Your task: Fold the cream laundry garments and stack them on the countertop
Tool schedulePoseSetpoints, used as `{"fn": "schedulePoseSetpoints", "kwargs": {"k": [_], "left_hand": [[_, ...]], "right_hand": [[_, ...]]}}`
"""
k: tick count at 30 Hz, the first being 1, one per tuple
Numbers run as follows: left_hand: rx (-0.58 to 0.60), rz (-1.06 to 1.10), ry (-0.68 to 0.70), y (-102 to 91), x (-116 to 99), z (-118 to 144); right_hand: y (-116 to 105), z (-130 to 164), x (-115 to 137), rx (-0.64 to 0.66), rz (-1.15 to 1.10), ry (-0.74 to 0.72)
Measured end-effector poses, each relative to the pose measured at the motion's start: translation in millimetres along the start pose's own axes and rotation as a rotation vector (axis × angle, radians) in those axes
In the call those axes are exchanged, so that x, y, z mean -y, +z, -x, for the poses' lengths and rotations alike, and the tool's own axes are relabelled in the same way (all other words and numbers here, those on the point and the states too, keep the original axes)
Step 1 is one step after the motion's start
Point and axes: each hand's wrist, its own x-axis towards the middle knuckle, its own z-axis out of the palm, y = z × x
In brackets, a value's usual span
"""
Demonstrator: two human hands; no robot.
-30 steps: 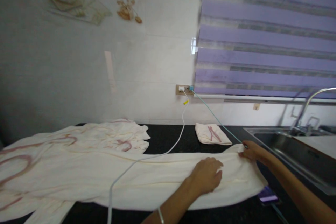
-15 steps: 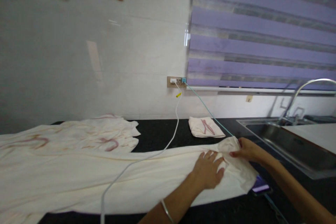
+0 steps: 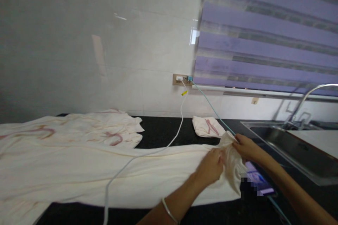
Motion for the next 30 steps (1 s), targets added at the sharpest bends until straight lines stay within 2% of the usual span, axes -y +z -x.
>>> {"fn": "schedulePoseSetpoints", "kwargs": {"k": [3,5,7,9,12,14,16,19,21,23,26,30], "left_hand": [[-0.185,0.506,-0.231,6.1,5.5,-13.9],[-0.254,0.859,-0.343,8.9,8.0,-21.3],[-0.261,1.095,-0.404,9.2,7.3,-24.5],[-0.213,1.246,-0.459,5.1,3.3,-23.2],[-0.161,1.448,-0.551,-10.2,-5.5,-17.7],[-0.179,1.522,-0.564,-22.9,-10.7,-15.7],[-0.183,1.561,-0.558,-33.2,-14.7,-16.4],[-0.128,1.562,-0.556,-39.6,-17.8,-19.0],[-0.061,1.519,-0.584,-38.9,-17.7,-19.1],[-0.016,1.459,-0.628,-36.9,-16.1,-17.3],[-0.009,1.415,-0.68,-34.5,-13.1,-13.8],[-0.003,1.413,-0.683,-35.2,-15.1,-11.8]], "right_hand": [[3.8,4.7,28.3,0.057,-0.108,0.02],[9.0,11.1,50.3,0.083,-0.204,0.022],[15.9,19.0,72.3,0.12,-0.296,0.029],[22.8,26.6,91.4,0.191,-0.347,0.029],[29.1,32.8,110.3,0.314,-0.347,-0.073],[30.1,32.0,115.6,0.313,-0.344,-0.164],[30.4,27.5,115.5,0.222,-0.372,-0.226],[34.4,16.5,105.0,-0.071,-0.448,-0.239],[42.1,9.2,91.7,-0.296,-0.504,-0.197],[54.0,3.6,76.0,-0.452,-0.549,-0.122],[73.8,-1.0,57.1,-0.496,-0.527,-0.042],[86.8,-2.1,53.2,-0.387,-0.549,-0.104]]}}
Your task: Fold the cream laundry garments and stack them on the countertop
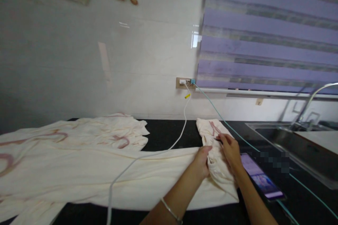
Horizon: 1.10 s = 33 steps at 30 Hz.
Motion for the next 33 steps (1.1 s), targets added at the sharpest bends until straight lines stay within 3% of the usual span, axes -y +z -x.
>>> {"fn": "schedulePoseSetpoints", "kwargs": {"k": [7,13,16,23,26,30,33], "left_hand": [[-0.035,-0.085,0.093,6.1,-12.4,25.4],[-0.136,-0.415,0.247,-5.0,-37.3,82.0],[-0.203,-0.468,0.314,-12.3,-52.4,108.2],[-0.208,-0.348,0.188,-42.3,-70.1,133.0],[-0.277,-0.459,0.243,-58.4,-76.2,135.3],[-0.471,-0.654,0.438,-72.7,-84.0,138.6],[-0.488,-0.695,0.441,-75.1,-86.4,143.0]], "right_hand": [[0.4,10.3,12.0,0.023,0.003,-0.143],[12.5,19.1,10.3,0.003,-0.002,-0.292],[19.1,24.6,14.4,0.017,0.003,-0.34],[33.5,53.4,40.4,0.236,0.023,-0.464],[43.1,64.9,49.7,0.344,0.071,-0.562],[51.7,71.1,54.7,0.439,0.143,-0.648],[52.6,71.3,55.0,0.482,0.183,-0.665]]}}
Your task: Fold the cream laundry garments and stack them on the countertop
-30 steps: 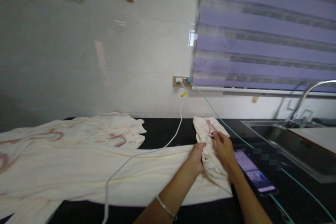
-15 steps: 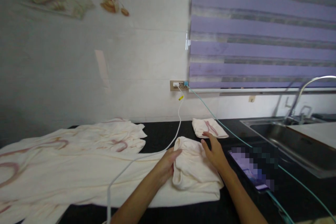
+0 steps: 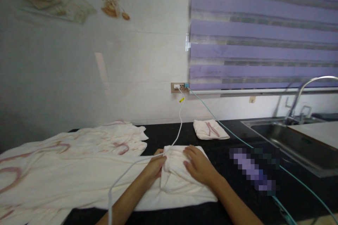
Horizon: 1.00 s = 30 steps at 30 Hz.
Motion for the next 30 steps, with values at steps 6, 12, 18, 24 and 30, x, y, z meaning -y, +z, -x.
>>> {"fn": "schedulePoseSetpoints", "kwargs": {"k": [6,12,18,24,30], "left_hand": [[-0.139,-0.491,0.117,-13.4,-6.4,4.3],[-0.2,-1.354,0.742,5.5,3.1,13.0],[-0.012,-1.555,0.754,75.0,11.8,19.8],[0.039,-1.616,0.669,103.9,14.8,2.8],[0.01,-1.635,0.551,69.9,46.3,3.5]], "right_hand": [[-1.8,1.5,0.0,0.065,0.061,0.064],[7.0,5.0,5.9,0.192,0.177,0.168],[1.7,12.4,-16.1,0.037,0.078,0.211],[6.2,15.5,-35.9,-0.069,0.055,0.196],[26.7,20.4,-28.4,0.155,0.299,0.304]]}}
